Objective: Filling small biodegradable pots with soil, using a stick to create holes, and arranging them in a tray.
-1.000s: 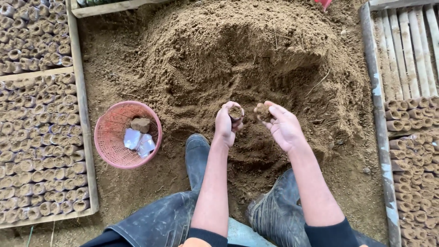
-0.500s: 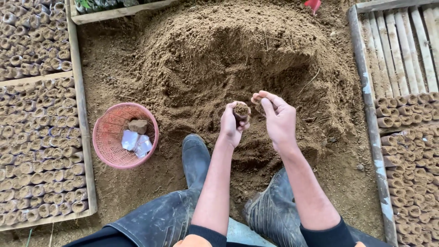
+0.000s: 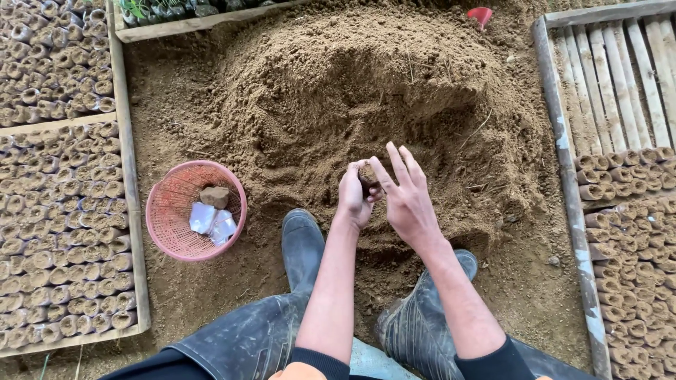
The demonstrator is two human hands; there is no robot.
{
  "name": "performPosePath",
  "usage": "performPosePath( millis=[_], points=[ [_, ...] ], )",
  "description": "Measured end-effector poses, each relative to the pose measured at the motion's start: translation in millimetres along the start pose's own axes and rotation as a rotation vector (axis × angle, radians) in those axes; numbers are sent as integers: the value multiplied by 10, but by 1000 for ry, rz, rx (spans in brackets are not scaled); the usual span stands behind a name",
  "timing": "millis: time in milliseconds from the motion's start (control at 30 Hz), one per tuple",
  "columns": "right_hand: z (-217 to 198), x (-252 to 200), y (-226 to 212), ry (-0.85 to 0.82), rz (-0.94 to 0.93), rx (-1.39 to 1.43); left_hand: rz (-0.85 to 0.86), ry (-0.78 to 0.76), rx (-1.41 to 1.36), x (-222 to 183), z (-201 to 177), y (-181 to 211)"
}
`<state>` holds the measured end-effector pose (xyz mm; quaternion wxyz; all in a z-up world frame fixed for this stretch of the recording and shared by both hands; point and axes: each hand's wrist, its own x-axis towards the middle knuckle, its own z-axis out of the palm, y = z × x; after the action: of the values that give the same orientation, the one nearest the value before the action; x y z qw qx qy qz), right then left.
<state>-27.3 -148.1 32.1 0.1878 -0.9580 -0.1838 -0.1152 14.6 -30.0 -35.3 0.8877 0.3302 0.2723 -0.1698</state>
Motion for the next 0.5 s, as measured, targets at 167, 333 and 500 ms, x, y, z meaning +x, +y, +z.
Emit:
performPosePath(
  millis=[167,333,500],
  points=[
    [37,3,-32,-34,-50,-142,21,-24,79,-25,30,56],
    [83,-12,-58,-47,-21,-145,27,0,95,-3,-9,36],
    [87,13,-60,-43,89,87,32,30,63,-195,84,228]
  ],
)
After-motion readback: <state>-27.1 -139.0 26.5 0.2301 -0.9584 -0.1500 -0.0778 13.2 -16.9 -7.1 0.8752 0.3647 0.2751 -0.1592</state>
